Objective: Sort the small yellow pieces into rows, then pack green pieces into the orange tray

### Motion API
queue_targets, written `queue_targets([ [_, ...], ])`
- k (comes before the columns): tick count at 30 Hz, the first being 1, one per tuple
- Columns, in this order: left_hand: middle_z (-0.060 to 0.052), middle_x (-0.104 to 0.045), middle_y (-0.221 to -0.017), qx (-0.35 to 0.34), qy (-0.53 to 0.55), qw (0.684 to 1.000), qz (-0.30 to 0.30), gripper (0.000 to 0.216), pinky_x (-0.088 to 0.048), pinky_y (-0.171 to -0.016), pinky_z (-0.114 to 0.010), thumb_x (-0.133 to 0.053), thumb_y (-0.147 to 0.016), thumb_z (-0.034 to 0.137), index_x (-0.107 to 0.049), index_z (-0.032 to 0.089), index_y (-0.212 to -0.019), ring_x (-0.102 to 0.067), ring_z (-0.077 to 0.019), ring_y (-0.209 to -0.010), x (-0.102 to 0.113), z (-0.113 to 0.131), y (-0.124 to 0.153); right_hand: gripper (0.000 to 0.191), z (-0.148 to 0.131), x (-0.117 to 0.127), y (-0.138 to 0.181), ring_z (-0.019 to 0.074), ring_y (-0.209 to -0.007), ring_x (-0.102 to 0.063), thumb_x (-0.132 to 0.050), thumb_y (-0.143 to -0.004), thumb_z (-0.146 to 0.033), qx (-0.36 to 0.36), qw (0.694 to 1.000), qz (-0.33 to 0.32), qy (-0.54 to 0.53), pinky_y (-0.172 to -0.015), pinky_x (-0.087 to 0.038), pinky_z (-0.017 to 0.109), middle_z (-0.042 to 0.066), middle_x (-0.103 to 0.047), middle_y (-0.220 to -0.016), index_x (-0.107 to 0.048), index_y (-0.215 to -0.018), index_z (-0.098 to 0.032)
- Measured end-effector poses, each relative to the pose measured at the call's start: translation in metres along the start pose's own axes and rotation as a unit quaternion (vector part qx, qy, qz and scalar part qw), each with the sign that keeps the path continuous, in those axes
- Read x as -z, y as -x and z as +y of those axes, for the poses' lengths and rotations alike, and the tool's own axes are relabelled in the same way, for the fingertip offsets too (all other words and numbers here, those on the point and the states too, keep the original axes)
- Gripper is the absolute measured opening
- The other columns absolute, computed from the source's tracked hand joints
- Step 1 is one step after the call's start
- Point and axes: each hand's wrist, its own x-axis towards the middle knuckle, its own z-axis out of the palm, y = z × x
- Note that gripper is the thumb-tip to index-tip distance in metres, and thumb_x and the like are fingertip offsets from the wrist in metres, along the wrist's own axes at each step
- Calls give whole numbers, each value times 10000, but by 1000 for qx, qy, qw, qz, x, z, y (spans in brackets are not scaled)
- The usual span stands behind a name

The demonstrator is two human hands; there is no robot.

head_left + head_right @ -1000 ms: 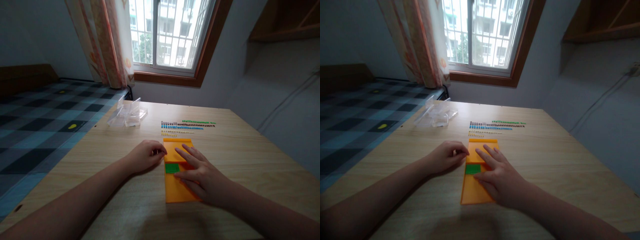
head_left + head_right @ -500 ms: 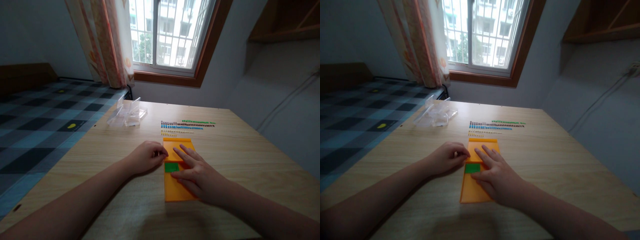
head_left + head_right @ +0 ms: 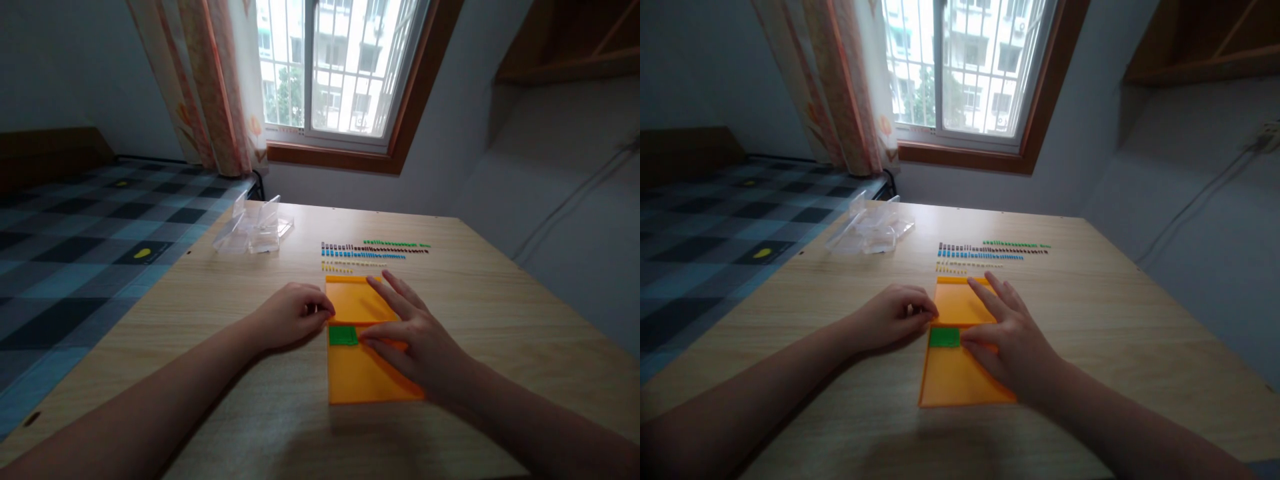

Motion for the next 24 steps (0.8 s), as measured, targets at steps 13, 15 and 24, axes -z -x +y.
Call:
queue_targets([
  [13,-16,-721,-771,-22,-1,1000,-15,231,-425,-614,-206,-586,-788,69,-778,168,-871,-582,-93,-626,0,-1,1,118,-3,-12,-8,398,-1489,-307,-791,-802,-279,-53,996,-56,41,-1139,-309,689,91,-470,-1549,-824,-910,-313],
  [15,-14,-722,-766,-21,-1,1000,-15,235,-425,-613,-206,-583,-782,63,-776,166,-866,-580,-92,-622,0,-1,1,112,-3,-12,-8,393,-1490,-307,-792,-802,-291,-55,996,-58,43,-1144,-307,681,99,-466,-1551,-824,-908,-309],
  [24,-14,-732,-771,-31,5,999,-8,222,-441,-626,-213,-583,-785,67,-771,166,-852,-594,-97,-632,0,0,0,58,-9,-14,-11,408,-1471,-342,-805,-790,-310,-49,996,-42,67,-1103,-348,696,107,-492,-1531,-818,-843,-290],
])
